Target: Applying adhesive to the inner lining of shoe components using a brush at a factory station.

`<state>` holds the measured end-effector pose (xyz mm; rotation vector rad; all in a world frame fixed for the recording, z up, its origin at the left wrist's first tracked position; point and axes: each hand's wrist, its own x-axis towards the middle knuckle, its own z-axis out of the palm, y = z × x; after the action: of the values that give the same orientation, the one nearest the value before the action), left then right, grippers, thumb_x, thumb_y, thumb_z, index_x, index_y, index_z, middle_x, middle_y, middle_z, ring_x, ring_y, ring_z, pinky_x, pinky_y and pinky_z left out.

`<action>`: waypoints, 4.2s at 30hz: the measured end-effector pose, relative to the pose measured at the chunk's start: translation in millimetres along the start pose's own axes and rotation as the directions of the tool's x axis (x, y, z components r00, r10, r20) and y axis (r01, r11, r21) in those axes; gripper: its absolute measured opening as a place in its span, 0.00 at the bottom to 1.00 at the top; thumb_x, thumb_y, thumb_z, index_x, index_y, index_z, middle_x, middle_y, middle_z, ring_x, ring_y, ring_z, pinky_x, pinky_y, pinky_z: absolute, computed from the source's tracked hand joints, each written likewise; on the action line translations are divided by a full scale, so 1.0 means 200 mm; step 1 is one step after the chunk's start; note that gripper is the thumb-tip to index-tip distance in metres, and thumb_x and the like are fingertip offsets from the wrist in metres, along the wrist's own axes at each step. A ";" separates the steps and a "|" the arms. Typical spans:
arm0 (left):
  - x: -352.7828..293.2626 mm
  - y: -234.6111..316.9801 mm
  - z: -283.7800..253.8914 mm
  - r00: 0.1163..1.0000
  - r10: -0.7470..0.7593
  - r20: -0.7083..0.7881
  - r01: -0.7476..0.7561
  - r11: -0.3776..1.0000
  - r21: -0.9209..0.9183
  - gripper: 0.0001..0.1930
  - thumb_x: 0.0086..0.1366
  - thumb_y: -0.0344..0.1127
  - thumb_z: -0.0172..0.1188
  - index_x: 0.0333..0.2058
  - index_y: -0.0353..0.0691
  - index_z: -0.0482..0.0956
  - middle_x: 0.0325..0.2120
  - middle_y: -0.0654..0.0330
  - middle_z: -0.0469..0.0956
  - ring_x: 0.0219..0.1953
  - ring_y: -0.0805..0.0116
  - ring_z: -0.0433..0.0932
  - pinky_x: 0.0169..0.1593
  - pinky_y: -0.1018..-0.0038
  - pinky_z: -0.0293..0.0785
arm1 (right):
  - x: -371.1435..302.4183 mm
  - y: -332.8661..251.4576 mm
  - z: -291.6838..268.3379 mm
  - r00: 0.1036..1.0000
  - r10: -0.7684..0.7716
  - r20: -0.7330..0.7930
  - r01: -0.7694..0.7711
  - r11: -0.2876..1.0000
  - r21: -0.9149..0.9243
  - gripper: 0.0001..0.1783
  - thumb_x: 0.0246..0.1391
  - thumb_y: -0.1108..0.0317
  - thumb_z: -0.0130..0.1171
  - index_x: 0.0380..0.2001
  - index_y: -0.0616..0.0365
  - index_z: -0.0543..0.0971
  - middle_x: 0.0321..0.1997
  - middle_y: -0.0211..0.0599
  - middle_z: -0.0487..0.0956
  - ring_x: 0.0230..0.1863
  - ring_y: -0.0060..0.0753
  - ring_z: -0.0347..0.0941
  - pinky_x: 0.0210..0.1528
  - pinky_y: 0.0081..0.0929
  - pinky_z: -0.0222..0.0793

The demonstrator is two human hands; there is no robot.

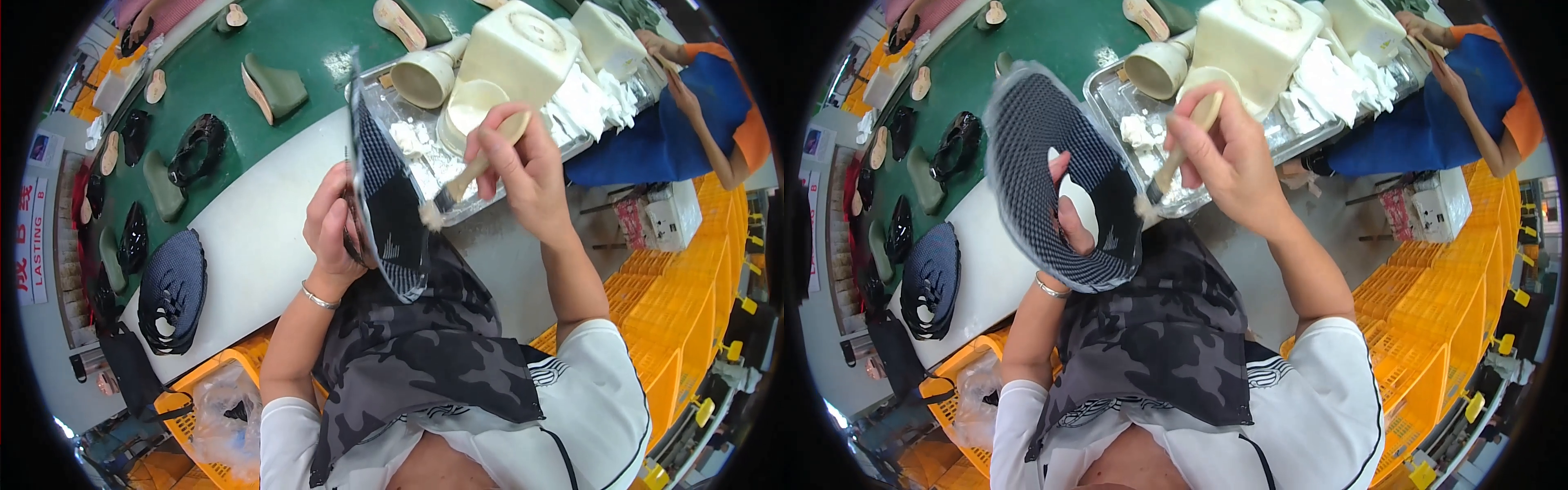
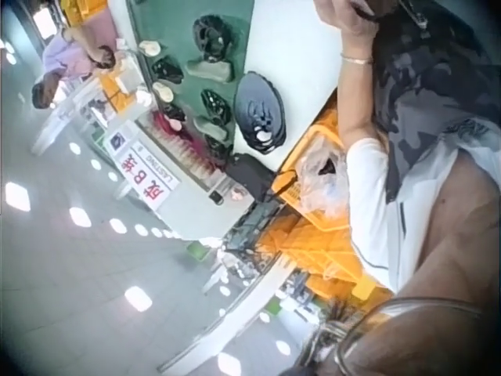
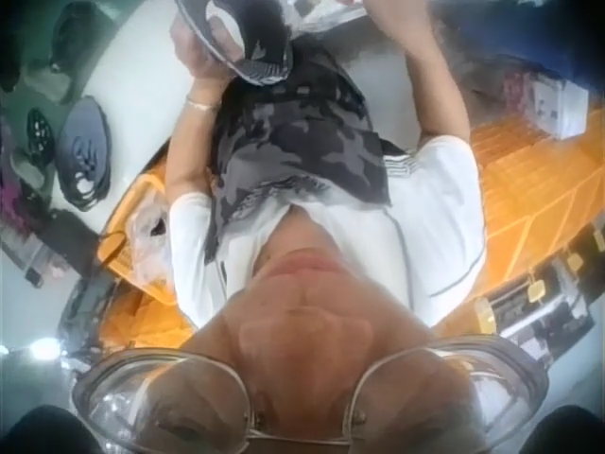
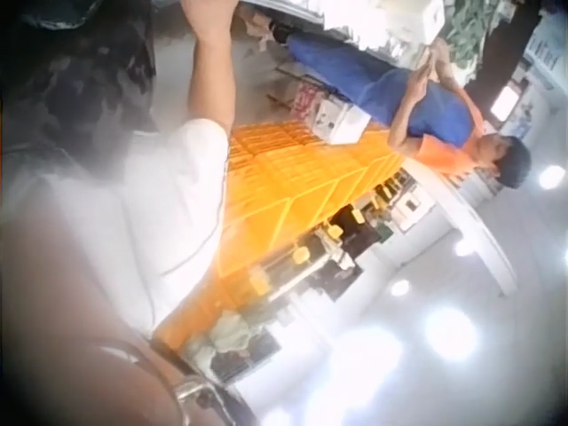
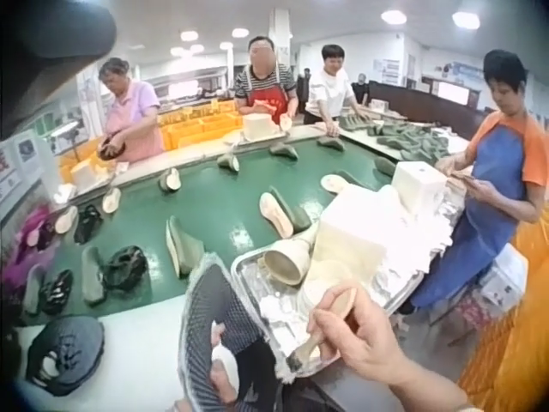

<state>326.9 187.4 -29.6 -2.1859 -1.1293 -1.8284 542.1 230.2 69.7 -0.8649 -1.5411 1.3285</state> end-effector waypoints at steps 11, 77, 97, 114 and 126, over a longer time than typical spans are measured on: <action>-0.01 0.05 -0.03 0.995 -0.095 0.034 0.087 0.978 0.192 0.16 0.55 0.28 0.45 0.43 0.31 0.60 0.48 0.43 0.64 0.47 0.46 0.69 0.50 0.61 0.65 | -0.09 -0.01 0.02 0.988 0.066 0.137 -0.067 0.998 0.001 0.07 0.55 0.68 0.51 0.32 0.59 0.65 0.22 0.28 0.71 0.16 0.14 0.66 0.18 0.10 0.60; 0.64 -0.99 -0.15 0.608 -0.785 0.115 0.698 0.598 0.393 0.30 0.42 0.23 0.58 0.48 0.34 0.63 0.27 0.54 0.73 0.32 0.62 0.74 0.37 0.70 0.70 | 0.65 0.03 -0.51 0.996 0.001 0.093 -0.014 0.990 0.141 0.09 0.58 0.61 0.47 0.35 0.53 0.66 0.27 0.33 0.73 0.16 0.17 0.66 0.18 0.11 0.63; 0.26 -0.35 -1.09 0.662 -0.739 0.124 0.528 0.578 0.622 0.17 0.54 0.26 0.55 0.44 0.32 0.70 0.40 0.51 0.74 0.42 0.58 0.74 0.46 0.71 0.68 | 0.66 0.02 -0.51 0.990 -0.124 0.072 0.112 0.982 0.153 0.09 0.60 0.62 0.43 0.37 0.55 0.65 0.28 0.35 0.72 0.16 0.15 0.66 0.17 0.07 0.61; -0.06 0.00 -1.49 0.541 -0.838 -0.074 -0.090 -0.145 0.985 0.43 0.33 0.38 0.73 0.52 0.41 0.64 0.52 0.50 0.60 0.53 0.51 0.60 0.51 0.62 0.62 | 0.63 0.00 -0.47 0.996 -0.087 0.001 0.086 0.994 0.074 0.08 0.59 0.62 0.45 0.36 0.55 0.66 0.27 0.31 0.73 0.17 0.15 0.65 0.19 0.11 0.62; -0.17 -0.21 -1.69 0.718 -0.695 -0.029 -0.160 -0.205 0.966 0.07 0.50 0.25 0.50 0.31 0.37 0.70 0.33 0.55 0.67 0.35 0.60 0.70 0.32 0.72 0.72 | 0.62 -0.01 -0.47 0.995 -0.094 -0.016 0.094 0.995 0.024 0.09 0.59 0.63 0.45 0.36 0.56 0.65 0.27 0.30 0.73 0.17 0.14 0.66 0.20 0.10 0.64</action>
<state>24.8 36.1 21.1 -1.2103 -2.1991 0.3588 586.8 376.7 96.1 -0.7757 -1.5323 1.2685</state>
